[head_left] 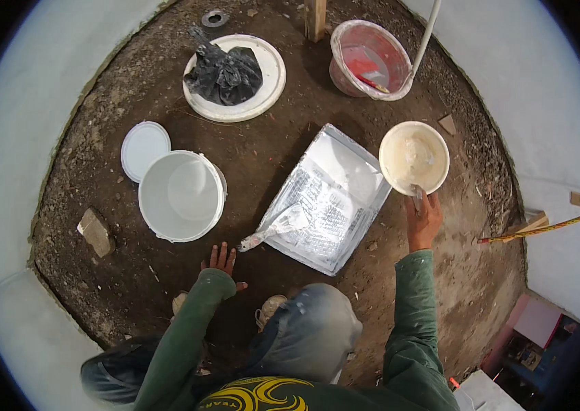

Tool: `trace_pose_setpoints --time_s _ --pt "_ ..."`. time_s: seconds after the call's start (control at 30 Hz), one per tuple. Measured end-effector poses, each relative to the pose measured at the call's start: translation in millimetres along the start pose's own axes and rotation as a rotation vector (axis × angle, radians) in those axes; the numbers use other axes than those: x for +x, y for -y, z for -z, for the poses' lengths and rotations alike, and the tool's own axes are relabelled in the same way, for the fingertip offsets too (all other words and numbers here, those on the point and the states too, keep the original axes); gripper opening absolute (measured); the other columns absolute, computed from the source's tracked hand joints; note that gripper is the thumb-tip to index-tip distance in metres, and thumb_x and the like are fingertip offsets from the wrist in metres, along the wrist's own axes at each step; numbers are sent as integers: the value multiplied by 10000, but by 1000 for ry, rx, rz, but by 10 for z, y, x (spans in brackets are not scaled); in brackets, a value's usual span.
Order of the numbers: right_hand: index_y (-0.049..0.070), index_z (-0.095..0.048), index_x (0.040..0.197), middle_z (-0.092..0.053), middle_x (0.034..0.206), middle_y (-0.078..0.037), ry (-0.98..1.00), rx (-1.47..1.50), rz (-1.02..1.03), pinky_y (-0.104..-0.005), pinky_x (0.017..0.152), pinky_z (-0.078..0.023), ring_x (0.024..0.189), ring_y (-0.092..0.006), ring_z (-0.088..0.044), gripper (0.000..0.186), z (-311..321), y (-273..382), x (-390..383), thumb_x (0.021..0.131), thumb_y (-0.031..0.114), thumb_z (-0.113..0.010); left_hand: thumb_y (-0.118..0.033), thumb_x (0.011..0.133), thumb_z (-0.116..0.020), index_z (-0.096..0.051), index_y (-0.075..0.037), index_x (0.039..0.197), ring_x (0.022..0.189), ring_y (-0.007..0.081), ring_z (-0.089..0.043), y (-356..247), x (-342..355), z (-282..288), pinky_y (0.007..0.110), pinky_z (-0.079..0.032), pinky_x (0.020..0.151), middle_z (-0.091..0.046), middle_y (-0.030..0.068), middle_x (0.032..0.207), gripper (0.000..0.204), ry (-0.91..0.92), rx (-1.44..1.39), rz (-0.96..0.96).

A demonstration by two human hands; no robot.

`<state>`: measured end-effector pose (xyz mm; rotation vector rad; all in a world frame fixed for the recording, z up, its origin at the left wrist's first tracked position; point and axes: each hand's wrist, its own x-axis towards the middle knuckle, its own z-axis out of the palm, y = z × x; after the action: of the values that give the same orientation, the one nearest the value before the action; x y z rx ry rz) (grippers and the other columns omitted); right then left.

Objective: The recorder prepares white paint by pouring it from a bucket into a tray and mixing it with a small amount of liquid from a bowl.

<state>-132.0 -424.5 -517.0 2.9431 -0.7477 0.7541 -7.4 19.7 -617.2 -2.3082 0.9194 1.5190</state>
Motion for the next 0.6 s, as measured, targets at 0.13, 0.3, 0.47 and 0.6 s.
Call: trace_pose_setpoints --time_s 0.13,0.3,0.47,0.6 --pt "80 -649 975 -630 965 -103 -11 7 -31 -379 682 -508 833 -301 -626 314 102 66 19 683 68 -763 -697 747 -563 -56 -159 1501 1435 302 79 74 -4 -96 597 -168 1090 119 87 1558 1056 -5 -40 14" --pt "94 -659 993 -622 948 -102 7 -42 -52 -374 671 -503 811 -284 -620 333 211 100 -32 680 104 -771 -692 769 -538 -68 -181 1502 1437 292 63 31 -81 39 600 -169 1091 113 59 1561 1010 53 -73 17" --pt "99 -665 973 -612 947 -94 -16 -70 -83 -382 680 -498 824 -281 -611 303 223 41 -101 690 148 -764 -711 772 -513 -68 -211 1502 1440 269 50 27 9 -13 616 -155 1087 118 47 1561 990 -2 -85 31" --pt "71 -657 986 -616 950 -108 52 -131 -109 -383 706 -500 860 -289 -611 288 255 99 -159 721 147 -740 -724 775 -491 -65 -216 1502 1440 265 52 -9 -17 -18 622 -150 1086 122 44 1561 984 39 -31 46"
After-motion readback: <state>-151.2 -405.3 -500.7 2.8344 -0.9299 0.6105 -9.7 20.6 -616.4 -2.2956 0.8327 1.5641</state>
